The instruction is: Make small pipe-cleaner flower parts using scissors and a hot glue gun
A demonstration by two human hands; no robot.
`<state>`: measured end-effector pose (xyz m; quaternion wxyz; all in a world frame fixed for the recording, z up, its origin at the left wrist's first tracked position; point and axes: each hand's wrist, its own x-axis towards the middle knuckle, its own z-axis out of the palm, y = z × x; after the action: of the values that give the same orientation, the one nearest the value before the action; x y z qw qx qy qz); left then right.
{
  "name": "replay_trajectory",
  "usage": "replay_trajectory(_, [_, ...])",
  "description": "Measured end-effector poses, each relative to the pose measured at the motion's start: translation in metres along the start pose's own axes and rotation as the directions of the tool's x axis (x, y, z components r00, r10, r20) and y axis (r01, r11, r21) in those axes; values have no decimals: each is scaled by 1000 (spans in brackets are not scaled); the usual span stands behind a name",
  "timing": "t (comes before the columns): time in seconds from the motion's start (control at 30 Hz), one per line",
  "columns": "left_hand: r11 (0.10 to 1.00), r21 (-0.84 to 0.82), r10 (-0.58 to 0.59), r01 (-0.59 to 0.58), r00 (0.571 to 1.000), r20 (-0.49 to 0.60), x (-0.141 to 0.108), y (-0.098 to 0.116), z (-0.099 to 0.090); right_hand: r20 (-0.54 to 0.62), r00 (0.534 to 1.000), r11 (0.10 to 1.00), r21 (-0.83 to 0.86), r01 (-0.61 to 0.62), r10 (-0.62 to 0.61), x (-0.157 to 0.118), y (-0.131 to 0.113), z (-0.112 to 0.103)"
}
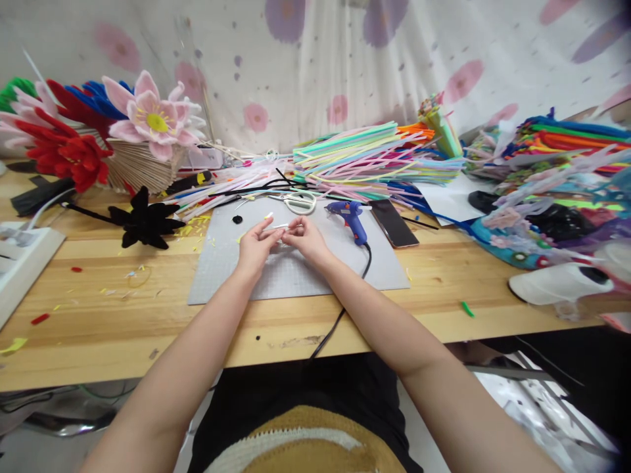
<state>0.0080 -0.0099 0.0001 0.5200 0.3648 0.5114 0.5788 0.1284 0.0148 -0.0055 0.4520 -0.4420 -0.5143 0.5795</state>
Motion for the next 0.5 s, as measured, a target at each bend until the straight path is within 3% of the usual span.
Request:
replay_trajectory(0.13, [999,31,37,-35,996,-76,4,-2,-5,60,998,999,-37,30,-28,0,-2,0])
replay_trajectory(0.27, [947,296,171,-122,974,-146,6,-1,-10,9,992,991,-47,126,-125,3,-3,-4])
replay_trajectory(0.37, [857,484,266,-177,956,-121,0,2,-8,-33,984,984,-30,176,-177,6,-3,-6])
replay_trajectory(0.5, [835,517,260,-189,963,-67,-6,4,-2,-41,978,978,-38,205,-207,6,-3,-6])
